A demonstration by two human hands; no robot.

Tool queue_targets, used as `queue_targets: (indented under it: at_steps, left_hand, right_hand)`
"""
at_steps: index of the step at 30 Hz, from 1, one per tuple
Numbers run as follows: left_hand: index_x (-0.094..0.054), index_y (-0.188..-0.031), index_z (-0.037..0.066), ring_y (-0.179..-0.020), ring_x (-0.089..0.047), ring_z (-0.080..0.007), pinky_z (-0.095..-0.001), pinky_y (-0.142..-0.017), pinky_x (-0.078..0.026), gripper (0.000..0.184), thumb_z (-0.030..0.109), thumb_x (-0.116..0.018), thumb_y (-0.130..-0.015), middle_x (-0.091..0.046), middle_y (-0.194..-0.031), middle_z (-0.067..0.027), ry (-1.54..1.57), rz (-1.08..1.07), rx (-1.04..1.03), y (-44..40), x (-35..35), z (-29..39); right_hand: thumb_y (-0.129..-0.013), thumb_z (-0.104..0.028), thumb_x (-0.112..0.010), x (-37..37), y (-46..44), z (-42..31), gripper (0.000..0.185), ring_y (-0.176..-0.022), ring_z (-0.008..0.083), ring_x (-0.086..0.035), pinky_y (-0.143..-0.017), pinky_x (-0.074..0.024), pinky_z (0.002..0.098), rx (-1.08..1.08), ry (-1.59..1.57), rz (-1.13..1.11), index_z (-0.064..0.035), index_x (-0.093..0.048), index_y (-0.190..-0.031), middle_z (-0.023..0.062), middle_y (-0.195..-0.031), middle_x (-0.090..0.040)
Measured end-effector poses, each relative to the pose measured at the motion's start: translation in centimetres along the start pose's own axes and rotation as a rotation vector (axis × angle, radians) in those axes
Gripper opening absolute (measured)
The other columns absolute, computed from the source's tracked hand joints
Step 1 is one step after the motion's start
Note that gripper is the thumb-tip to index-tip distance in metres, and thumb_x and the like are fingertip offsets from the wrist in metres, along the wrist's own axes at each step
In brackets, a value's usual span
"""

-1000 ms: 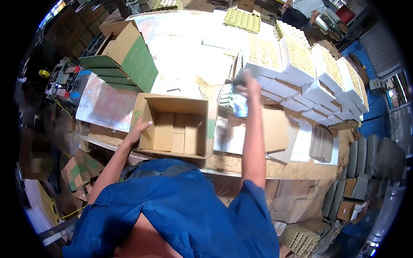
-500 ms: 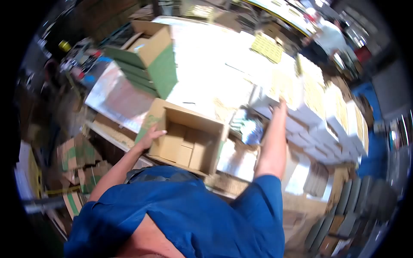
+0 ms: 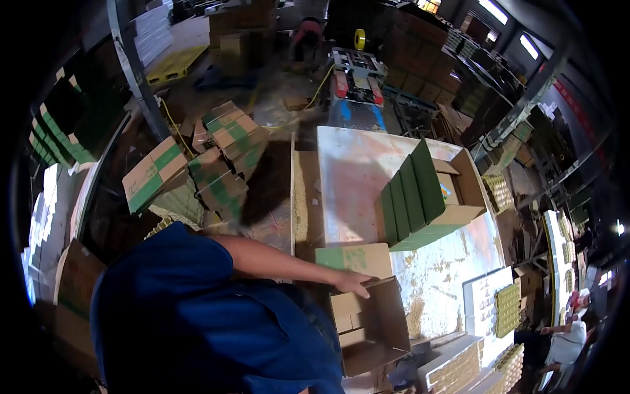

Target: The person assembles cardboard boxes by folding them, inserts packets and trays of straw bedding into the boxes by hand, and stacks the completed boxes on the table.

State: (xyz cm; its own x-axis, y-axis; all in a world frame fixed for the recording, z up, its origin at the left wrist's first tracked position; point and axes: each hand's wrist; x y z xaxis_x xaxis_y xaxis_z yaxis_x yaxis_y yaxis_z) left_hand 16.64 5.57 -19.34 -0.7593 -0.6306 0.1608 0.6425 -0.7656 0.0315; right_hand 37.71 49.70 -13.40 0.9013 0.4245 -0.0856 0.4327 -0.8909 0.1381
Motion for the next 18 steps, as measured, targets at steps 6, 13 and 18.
queue_targets:
  at_steps: [6, 13, 18]
  left_hand:
    - [-0.036, -0.141, 0.002, -0.126, -0.043, -0.0277, -0.0352, -0.107, -0.031, 0.07, 0.03, -0.064, -0.084, -0.048, -0.136, -0.0184, -0.013, 0.032, -0.025, 0.5, 0.0, 1.1]
    - [-0.041, -0.137, 0.002, -0.121, -0.047, -0.0285, -0.0362, -0.105, -0.034, 0.066, 0.033, -0.064, -0.083, -0.052, -0.131, -0.0184, -0.113, 0.081, -0.017, 0.4, -0.2, 1.1]
    - [-0.043, -0.133, 0.002, -0.119, -0.048, -0.029, -0.0367, -0.103, -0.035, 0.064, 0.035, -0.065, -0.082, -0.053, -0.126, -0.0188, -0.091, 0.045, -0.032, 0.1, -0.2, 1.3]
  right_hand:
    - [-0.084, -0.018, -0.057, 1.5, 5.4, -2.0, 0.053, -0.107, 0.0315, -0.056, -0.092, -0.0477, 0.044, -0.046, -0.074, 0.029, 0.0019, -0.046, -0.132, 0.0199, -0.121, -0.056]
    - [-0.082, -0.026, -0.063, 6.5, 10.9, -5.5, 0.059, -0.109, 0.0349, -0.057, -0.096, -0.0463, 0.0465, -0.204, -0.3, 0.008, 0.005, -0.048, -0.129, 0.0217, -0.119, -0.059]
    - [-0.078, -0.028, -0.064, 3.9, 15.8, -5.0, 0.074, -0.117, 0.0401, -0.05, -0.102, -0.0399, 0.0507, -0.197, -0.261, -0.665, 0.0056, -0.039, -0.139, 0.0238, -0.131, -0.052]
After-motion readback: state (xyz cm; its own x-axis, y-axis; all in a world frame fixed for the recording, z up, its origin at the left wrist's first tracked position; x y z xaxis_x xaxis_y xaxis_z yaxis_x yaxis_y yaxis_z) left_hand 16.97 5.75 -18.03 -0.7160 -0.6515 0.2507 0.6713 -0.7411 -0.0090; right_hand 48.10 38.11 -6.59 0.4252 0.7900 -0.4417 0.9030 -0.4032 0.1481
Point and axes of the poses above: each hand's wrist, its own y-axis away from the middle knuckle, its own x-axis out of the back of the hand, z = x × y
